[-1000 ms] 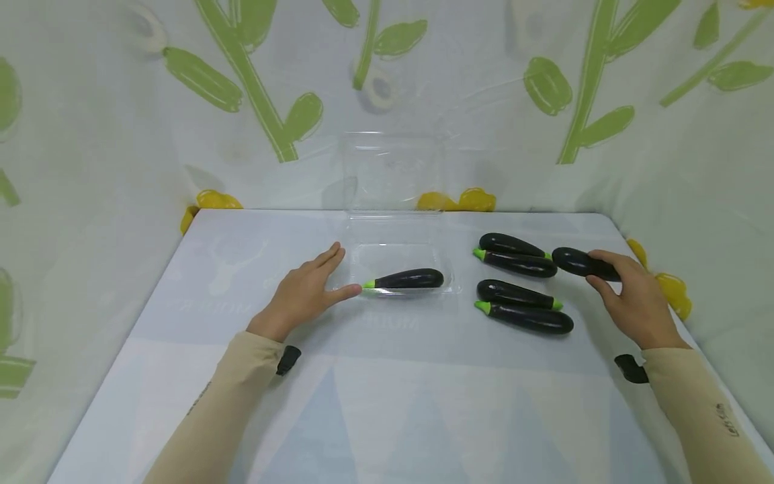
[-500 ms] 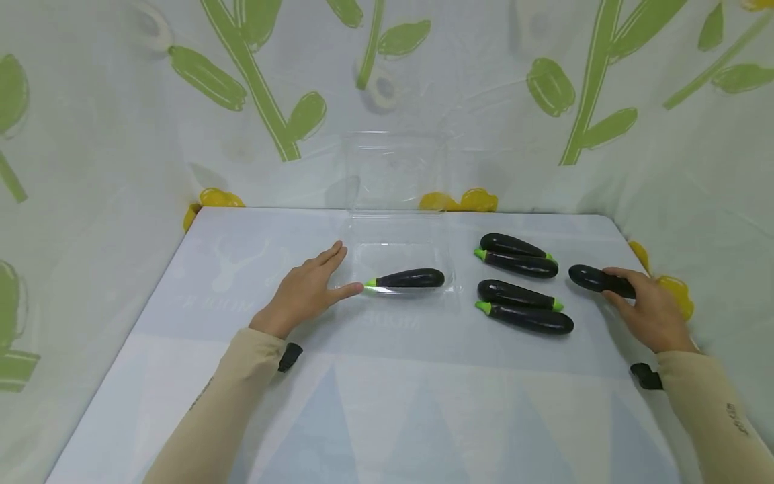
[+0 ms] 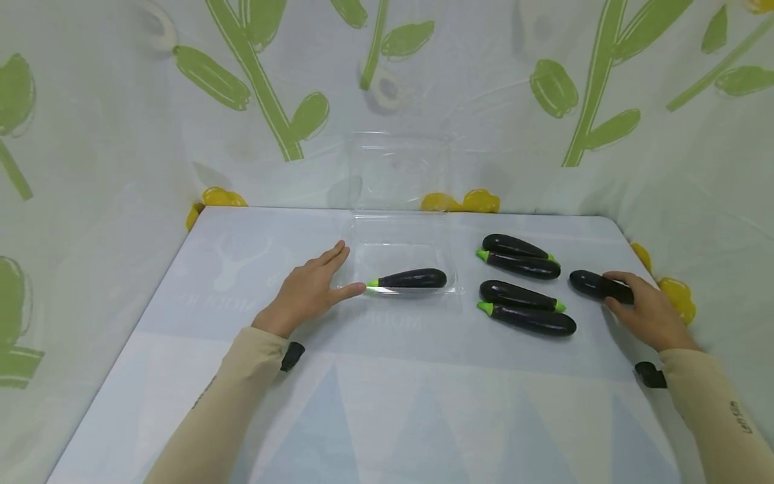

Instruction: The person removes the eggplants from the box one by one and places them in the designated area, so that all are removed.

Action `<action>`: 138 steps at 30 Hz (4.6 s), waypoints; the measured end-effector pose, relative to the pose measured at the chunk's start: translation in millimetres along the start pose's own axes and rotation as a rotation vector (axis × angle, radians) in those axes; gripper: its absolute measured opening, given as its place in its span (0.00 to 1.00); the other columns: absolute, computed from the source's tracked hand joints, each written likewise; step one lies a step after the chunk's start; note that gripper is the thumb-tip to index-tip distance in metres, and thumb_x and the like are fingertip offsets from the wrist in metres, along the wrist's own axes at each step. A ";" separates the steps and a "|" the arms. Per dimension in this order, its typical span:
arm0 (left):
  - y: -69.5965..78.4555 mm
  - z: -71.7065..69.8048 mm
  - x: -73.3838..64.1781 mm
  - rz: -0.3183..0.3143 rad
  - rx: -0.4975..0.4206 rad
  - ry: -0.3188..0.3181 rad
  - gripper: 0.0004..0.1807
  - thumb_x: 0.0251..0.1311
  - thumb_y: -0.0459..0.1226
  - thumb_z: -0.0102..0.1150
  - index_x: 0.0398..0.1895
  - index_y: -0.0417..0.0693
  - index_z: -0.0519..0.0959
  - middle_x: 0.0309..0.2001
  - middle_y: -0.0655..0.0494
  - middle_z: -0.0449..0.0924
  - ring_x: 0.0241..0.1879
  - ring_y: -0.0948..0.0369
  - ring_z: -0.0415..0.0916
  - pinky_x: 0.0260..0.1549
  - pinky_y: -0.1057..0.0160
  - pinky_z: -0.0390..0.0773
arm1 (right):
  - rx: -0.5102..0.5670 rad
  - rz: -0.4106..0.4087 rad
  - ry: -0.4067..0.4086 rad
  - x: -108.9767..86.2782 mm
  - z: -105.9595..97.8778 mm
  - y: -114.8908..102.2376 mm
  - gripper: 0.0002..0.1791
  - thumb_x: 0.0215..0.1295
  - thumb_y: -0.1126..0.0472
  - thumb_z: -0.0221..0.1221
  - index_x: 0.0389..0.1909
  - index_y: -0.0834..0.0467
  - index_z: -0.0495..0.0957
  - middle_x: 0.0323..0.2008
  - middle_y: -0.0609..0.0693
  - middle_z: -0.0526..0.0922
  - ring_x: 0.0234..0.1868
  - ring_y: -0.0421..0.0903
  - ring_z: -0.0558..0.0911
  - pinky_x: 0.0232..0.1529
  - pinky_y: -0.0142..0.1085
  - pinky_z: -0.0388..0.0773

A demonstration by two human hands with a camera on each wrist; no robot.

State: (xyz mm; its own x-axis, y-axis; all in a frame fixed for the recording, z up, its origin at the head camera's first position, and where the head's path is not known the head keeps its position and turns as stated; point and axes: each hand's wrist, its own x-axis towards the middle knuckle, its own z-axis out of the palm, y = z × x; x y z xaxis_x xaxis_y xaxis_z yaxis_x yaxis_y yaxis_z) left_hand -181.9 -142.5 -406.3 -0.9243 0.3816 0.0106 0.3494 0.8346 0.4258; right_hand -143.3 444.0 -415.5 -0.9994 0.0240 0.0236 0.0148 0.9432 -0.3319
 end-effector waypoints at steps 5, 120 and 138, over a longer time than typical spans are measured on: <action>-0.9 -0.2 -0.4 -0.005 0.000 0.001 0.52 0.65 0.66 0.55 0.81 0.45 0.53 0.81 0.51 0.48 0.74 0.43 0.59 0.66 0.39 0.66 | 0.001 0.000 -0.002 2.3 -0.6 -1.9 0.31 0.73 0.59 0.61 0.70 0.66 0.63 0.65 0.76 0.66 0.64 0.75 0.64 0.59 0.72 0.62; 3.2 1.2 1.9 -0.029 -0.009 -0.019 0.52 0.65 0.67 0.54 0.82 0.48 0.52 0.81 0.55 0.46 0.75 0.44 0.57 0.68 0.39 0.64 | -0.100 -0.892 -0.056 61.1 69.8 -284.3 0.21 0.67 0.60 0.68 0.60 0.54 0.80 0.55 0.49 0.84 0.56 0.49 0.82 0.58 0.45 0.79; 1.7 0.5 1.4 -0.018 -0.008 -0.011 0.52 0.65 0.67 0.55 0.81 0.47 0.52 0.81 0.54 0.46 0.75 0.44 0.57 0.68 0.40 0.63 | 0.027 -0.974 0.243 35.8 25.7 -282.3 0.26 0.63 0.60 0.71 0.62 0.53 0.80 0.58 0.48 0.82 0.60 0.49 0.80 0.60 0.48 0.77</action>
State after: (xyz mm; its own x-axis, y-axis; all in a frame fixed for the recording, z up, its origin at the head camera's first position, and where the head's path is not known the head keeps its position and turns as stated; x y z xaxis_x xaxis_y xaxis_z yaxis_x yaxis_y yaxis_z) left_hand -182.5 -140.4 -406.0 -0.9287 0.3708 -0.0066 0.3316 0.8382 0.4329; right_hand -184.0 170.1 -345.1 -0.5424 -0.6842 0.4876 -0.8099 0.5801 -0.0869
